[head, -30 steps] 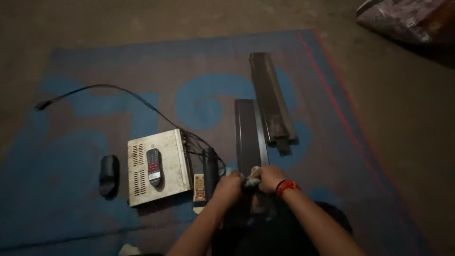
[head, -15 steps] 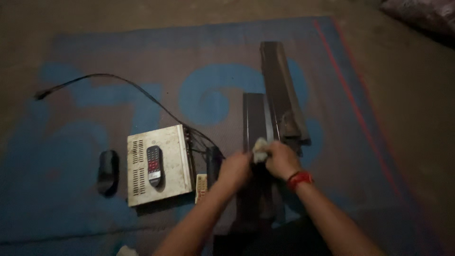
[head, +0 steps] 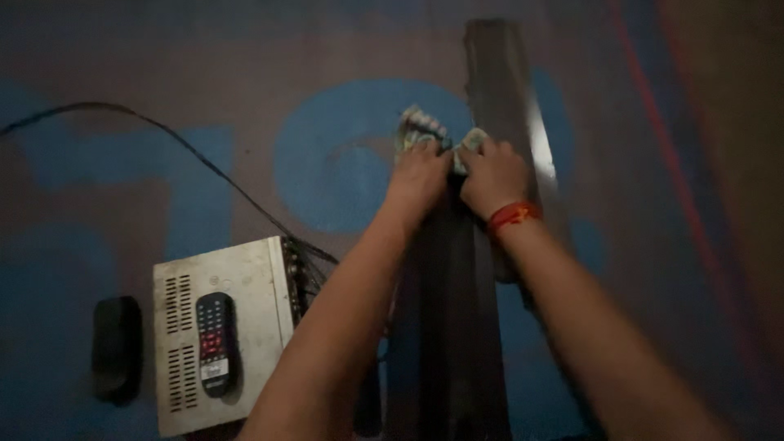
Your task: The person wipes down fan blades using a cloth while sitting near an electronic device and a remote.
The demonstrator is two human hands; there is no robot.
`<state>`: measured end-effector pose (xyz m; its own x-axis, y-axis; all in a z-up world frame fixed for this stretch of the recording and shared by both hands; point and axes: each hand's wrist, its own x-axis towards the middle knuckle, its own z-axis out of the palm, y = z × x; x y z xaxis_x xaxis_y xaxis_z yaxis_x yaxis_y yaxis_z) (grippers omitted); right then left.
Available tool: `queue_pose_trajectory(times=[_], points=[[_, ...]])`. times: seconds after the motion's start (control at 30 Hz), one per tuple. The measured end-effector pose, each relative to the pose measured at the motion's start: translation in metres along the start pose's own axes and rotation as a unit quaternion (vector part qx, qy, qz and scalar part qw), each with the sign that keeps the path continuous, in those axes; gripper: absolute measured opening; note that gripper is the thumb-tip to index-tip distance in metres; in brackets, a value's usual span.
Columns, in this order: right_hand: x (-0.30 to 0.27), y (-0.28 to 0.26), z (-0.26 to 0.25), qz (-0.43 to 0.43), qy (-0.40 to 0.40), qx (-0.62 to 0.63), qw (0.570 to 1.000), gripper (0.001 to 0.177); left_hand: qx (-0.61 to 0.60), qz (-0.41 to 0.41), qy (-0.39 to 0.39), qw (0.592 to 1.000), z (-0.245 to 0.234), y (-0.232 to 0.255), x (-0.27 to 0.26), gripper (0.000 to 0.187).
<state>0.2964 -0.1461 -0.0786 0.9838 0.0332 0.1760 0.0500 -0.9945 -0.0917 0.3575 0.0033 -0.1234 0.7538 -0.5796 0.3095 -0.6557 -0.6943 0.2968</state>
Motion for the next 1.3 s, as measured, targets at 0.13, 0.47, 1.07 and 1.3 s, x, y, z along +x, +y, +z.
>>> queue_pose_trajectory(times=[0.13, 0.47, 1.07, 1.3], points=[[-0.001, -0.017, 0.006, 0.046, 0.009, -0.01, 0.999, 0.03, 0.001, 0.01, 0.132, 0.991, 0.033, 0.001, -0.023, 0.037], [-0.081, -0.051, -0.047, 0.134, -0.154, 0.085, 0.975, 0.031, 0.096, -0.002, -0.015, 0.995, 0.026, 0.048, -0.104, 0.02], [-0.272, -0.099, -0.095, 0.144, -0.304, 0.161, 0.928, 0.047, -0.05, -0.088, -0.121, 0.988, -0.071, 0.173, -0.307, 0.025], [-0.286, -0.028, -0.032, 0.353, -0.194, 0.343, 0.849, 0.055, -0.277, -0.335, -0.045, 0.9, -0.105, 0.165, -0.333, 0.053]])
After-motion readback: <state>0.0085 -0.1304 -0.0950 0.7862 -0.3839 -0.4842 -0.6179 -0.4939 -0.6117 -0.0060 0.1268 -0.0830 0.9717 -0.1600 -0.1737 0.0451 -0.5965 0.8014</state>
